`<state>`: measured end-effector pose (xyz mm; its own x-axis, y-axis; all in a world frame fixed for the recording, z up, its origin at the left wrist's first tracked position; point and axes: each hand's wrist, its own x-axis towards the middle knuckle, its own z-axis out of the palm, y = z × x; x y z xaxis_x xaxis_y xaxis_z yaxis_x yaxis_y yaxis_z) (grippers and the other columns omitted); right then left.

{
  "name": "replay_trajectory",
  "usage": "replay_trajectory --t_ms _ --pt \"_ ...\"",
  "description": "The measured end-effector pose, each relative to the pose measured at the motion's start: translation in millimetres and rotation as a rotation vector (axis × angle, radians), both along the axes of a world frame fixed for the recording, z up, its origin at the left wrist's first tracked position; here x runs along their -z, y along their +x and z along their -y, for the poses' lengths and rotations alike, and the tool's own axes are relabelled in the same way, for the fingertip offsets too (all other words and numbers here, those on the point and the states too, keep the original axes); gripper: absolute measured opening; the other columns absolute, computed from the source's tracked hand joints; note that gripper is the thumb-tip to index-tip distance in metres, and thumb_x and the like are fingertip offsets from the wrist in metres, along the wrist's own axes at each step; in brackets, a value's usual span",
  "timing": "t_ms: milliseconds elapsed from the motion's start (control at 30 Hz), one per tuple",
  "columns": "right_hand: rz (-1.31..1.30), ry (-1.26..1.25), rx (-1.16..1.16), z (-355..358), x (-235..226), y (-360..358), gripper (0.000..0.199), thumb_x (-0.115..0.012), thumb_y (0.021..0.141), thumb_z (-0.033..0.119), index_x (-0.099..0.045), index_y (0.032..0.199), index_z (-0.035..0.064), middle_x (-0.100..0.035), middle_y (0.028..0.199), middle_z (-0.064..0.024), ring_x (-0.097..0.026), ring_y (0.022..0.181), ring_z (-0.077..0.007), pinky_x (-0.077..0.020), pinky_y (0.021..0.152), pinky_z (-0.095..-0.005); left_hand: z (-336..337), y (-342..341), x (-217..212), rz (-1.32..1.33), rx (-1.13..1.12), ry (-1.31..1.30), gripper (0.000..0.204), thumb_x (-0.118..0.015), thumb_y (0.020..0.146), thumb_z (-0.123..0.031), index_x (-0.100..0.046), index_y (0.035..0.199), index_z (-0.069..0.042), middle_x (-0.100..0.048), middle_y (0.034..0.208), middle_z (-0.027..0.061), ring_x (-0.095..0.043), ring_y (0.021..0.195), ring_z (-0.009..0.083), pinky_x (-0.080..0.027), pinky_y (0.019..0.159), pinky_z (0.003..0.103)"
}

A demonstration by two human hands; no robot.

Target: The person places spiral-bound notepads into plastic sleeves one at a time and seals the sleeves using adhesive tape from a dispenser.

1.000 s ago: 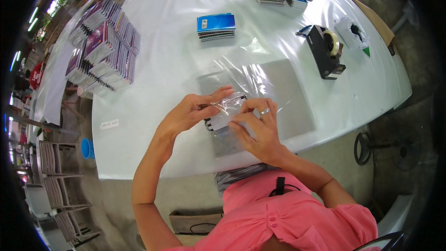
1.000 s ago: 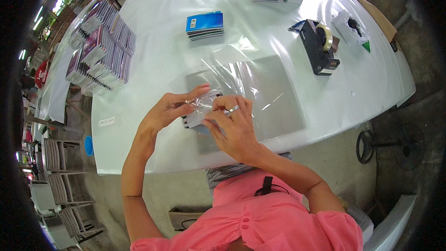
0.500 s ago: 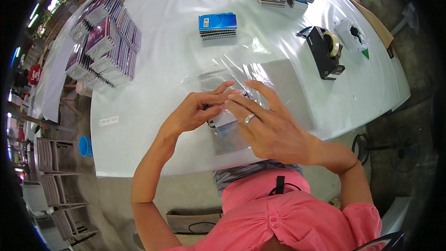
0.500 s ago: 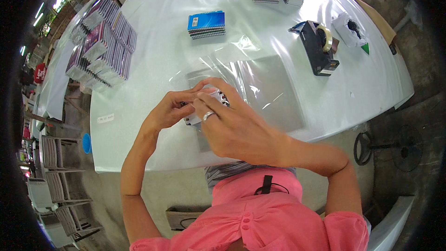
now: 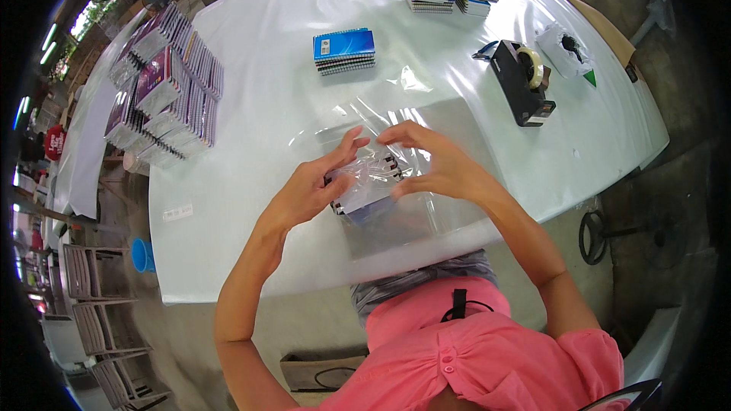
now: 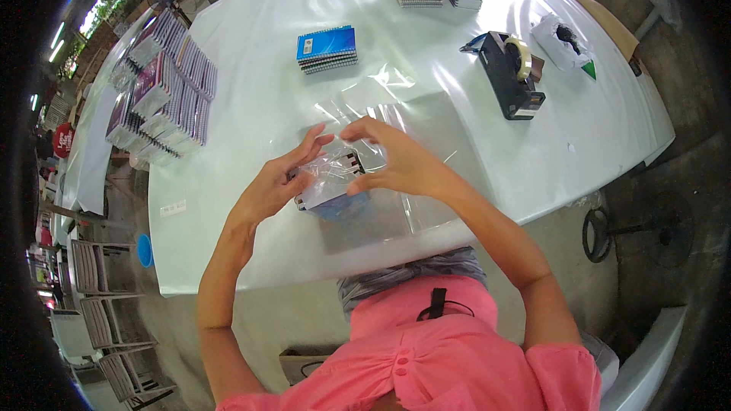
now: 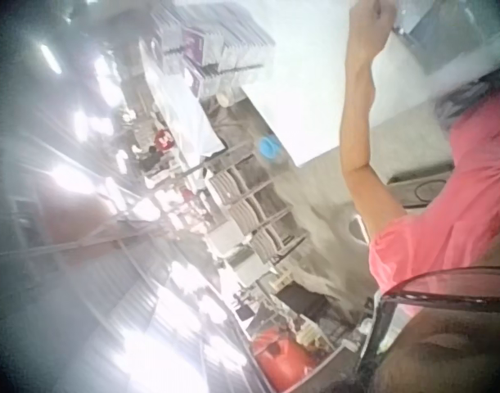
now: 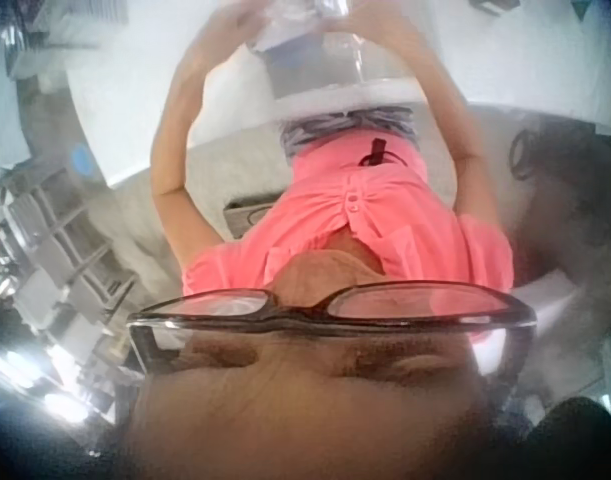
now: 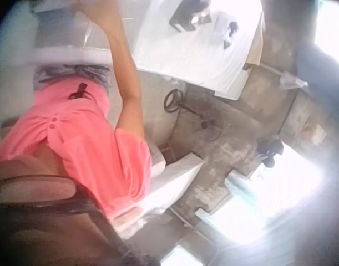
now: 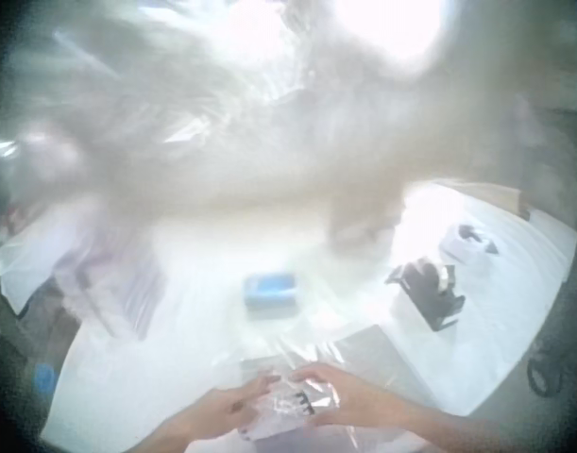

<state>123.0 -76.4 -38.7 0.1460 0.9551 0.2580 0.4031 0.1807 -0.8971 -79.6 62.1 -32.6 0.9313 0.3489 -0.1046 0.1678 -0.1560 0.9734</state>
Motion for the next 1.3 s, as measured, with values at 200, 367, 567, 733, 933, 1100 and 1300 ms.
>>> replay_trajectory --t_ms 200,367,567,733,933,1100,1300 --pt "-0.383 -0.331 -0.166 -29 3 3 0.035 -0.080 0.068 0.006 -0.071 0.102 0.0063 -0.065 0.101 -0.0030 -0.058 0.095 -0.0140 -0.0438 0.083 -0.0284 -3 2 -1 -0.135 -0.032 0.020 0.060 -0.054 0.092 -0.001 -0.035 0.148 -0.009 -0.047 0.146 0.0051 -0.047 0.127 0.0159 -0.038 0.100 0.028" --pt "-0.474 -0.249 -0.189 -30 5 -5 0.023 -0.077 0.069 0.002 -0.077 0.091 0.0073 -0.063 0.092 -0.0017 -0.056 0.088 -0.0104 -0.0401 0.072 -0.0232 -10 -5 15 -0.025 0.018 -0.033 0.050 -0.056 0.090 0.000 -0.049 0.139 -0.008 -0.047 0.145 0.0047 -0.047 0.124 0.0121 -0.039 0.099 0.027" --pt "-0.459 -0.194 -0.179 -28 10 -6 0.023 -0.073 0.073 -0.002 -0.077 0.093 0.0084 -0.058 0.093 0.0006 -0.053 0.086 -0.0098 -0.0404 0.071 -0.0235 -13 -3 2 -0.013 0.092 0.281 0.048 -0.064 0.087 -0.009 -0.054 0.134 -0.007 -0.046 0.146 0.0067 -0.045 0.131 0.0265 -0.033 0.110 0.038" --pt "-0.385 -0.155 -0.195 -25 13 -5 0.024 -0.071 0.076 -0.001 -0.076 0.097 0.0090 -0.056 0.095 0.0008 -0.052 0.087 -0.0098 -0.0405 0.074 -0.0236 5 -11 -30 -0.217 0.288 0.919 0.070 -0.071 0.081 -0.029 -0.043 0.142 -0.011 -0.030 0.155 0.0038 -0.026 0.140 0.0409 -0.024 0.113 0.058" --pt "-0.042 -0.046 -0.071 -20 6 -14 0.020 -0.072 0.079 0.003 -0.075 0.098 0.0093 -0.059 0.099 -0.0030 -0.054 0.095 -0.0095 -0.0427 0.080 -0.0262 23 -18 -21 -0.217 0.131 1.213 0.083 -0.078 0.074 -0.031 -0.038 0.145 -0.015 -0.031 0.155 0.0022 -0.020 0.144 0.0382 -0.019 0.112 0.060" --pt "0.075 0.076 0.251 37 -11 -28 0.022 -0.073 0.081 0.013 -0.071 0.102 0.0056 -0.063 0.099 -0.0062 -0.059 0.091 -0.0126 -0.0461 0.076 -0.0287 27 -17 -16 -0.183 0.106 1.253 0.077 -0.076 0.075 -0.026 -0.041 0.144 -0.017 -0.039 0.151 -0.0007 -0.029 0.141 0.0339 -0.019 0.113 0.058" --pt "-0.924 -0.605 0.082 44 -3 -68 0.031 -0.066 0.092 0.030 -0.066 0.101 0.0004 -0.066 0.095 -0.0090 -0.064 0.088 -0.0174 -0.0497 0.075 -0.0299 25 -21 -14 -0.153 0.107 1.210 0.078 -0.076 0.074 -0.021 -0.041 0.144 -0.018 -0.039 0.151 -0.0003 -0.032 0.141 0.0318 -0.017 0.114 0.055"
